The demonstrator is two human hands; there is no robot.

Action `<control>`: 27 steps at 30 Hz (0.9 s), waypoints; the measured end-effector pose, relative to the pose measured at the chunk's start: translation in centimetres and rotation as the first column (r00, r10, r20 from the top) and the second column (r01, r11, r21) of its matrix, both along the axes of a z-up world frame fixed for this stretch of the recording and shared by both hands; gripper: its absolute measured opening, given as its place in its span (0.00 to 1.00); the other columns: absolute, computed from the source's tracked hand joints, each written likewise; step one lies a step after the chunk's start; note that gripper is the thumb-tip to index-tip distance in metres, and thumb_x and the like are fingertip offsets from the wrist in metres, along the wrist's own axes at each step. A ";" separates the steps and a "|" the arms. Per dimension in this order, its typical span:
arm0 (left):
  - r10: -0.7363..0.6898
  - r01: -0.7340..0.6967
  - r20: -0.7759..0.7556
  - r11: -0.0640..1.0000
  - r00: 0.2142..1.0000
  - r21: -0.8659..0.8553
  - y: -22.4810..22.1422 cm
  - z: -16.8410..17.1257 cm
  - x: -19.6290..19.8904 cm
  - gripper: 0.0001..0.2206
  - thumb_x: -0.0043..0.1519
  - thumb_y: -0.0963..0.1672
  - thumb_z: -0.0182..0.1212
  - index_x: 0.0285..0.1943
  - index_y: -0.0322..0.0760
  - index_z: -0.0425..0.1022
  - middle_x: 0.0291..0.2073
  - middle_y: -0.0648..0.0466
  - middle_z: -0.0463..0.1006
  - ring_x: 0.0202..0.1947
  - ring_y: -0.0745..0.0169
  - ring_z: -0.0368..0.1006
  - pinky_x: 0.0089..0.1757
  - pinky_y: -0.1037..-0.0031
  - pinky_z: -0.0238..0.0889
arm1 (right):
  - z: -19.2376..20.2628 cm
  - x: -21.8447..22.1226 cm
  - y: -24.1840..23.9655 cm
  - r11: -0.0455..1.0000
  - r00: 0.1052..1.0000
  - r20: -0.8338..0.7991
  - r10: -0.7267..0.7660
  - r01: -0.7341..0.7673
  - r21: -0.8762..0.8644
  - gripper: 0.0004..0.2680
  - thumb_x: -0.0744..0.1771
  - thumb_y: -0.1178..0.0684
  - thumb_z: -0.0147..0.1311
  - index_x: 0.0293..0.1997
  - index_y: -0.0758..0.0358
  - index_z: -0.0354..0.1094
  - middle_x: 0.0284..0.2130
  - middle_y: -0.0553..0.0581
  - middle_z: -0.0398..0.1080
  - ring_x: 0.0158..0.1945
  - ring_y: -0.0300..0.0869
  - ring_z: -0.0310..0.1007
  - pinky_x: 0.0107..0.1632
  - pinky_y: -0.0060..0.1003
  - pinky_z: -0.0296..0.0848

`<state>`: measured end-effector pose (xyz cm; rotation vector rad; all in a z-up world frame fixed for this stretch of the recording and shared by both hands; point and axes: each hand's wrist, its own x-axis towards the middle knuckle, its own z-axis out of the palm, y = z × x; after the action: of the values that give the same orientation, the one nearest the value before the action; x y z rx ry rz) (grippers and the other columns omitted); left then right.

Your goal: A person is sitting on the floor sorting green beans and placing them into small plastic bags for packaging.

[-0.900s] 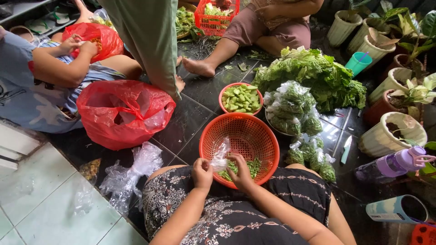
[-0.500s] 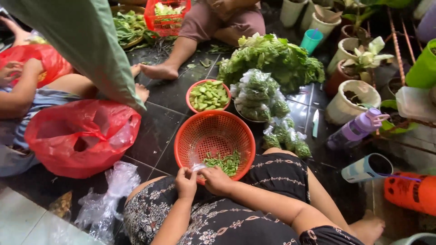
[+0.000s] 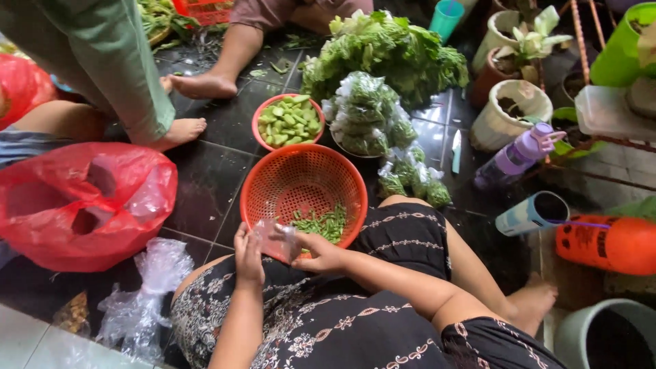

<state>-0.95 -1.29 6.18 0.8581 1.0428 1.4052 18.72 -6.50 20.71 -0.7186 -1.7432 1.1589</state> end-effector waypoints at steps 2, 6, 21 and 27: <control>-0.105 0.113 0.147 0.992 0.984 -0.052 -0.1 -0.5 -0.6 0.17 0.69 0.44 0.51 0.65 0.34 0.61 0.56 0.40 0.70 0.57 0.53 0.68 0.58 0.64 0.60 | -2.5 1.1 0.4 0.999 0.998 -0.046 0.042 -0.044 -0.027 0.07 0.64 0.54 0.65 0.41 0.58 0.70 0.33 0.52 0.75 0.41 0.42 0.78 0.47 0.38 0.73; -0.199 0.241 0.276 0.962 0.940 -0.125 -0.2 0.1 -1.1 0.05 0.61 0.37 0.61 0.44 0.35 0.75 0.33 0.48 0.81 0.32 0.60 0.79 0.38 0.69 0.74 | -3.6 3.3 0.9 0.995 0.995 0.030 0.091 -0.093 0.047 0.15 0.66 0.54 0.62 0.55 0.75 0.68 0.45 0.78 0.73 0.53 0.67 0.73 0.53 0.60 0.70; -0.003 0.090 0.389 0.974 0.921 -0.207 2.2 -5.8 -4.0 0.06 0.67 0.41 0.59 0.35 0.42 0.76 0.21 0.49 0.71 0.23 0.56 0.71 0.32 0.67 0.71 | -13.0 22.0 11.1 0.679 0.146 0.904 0.403 0.615 -0.401 0.23 0.60 0.30 0.59 0.56 0.46 0.79 0.54 0.54 0.77 0.63 0.51 0.71 0.64 0.50 0.67; -0.012 0.099 0.386 0.974 0.922 -0.205 1.8 -4.3 -2.9 0.06 0.65 0.42 0.61 0.34 0.44 0.76 0.21 0.48 0.73 0.23 0.54 0.74 0.33 0.66 0.73 | -22.4 26.9 11.8 0.633 0.734 0.661 -0.153 0.587 -0.505 0.15 0.58 0.37 0.64 0.39 0.54 0.81 0.26 0.58 0.80 0.43 0.50 0.81 0.50 0.44 0.75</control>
<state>-3.86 0.51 1.84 0.4224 0.8440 1.3123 45.58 5.31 -1.71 -1.9980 -1.4132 1.3593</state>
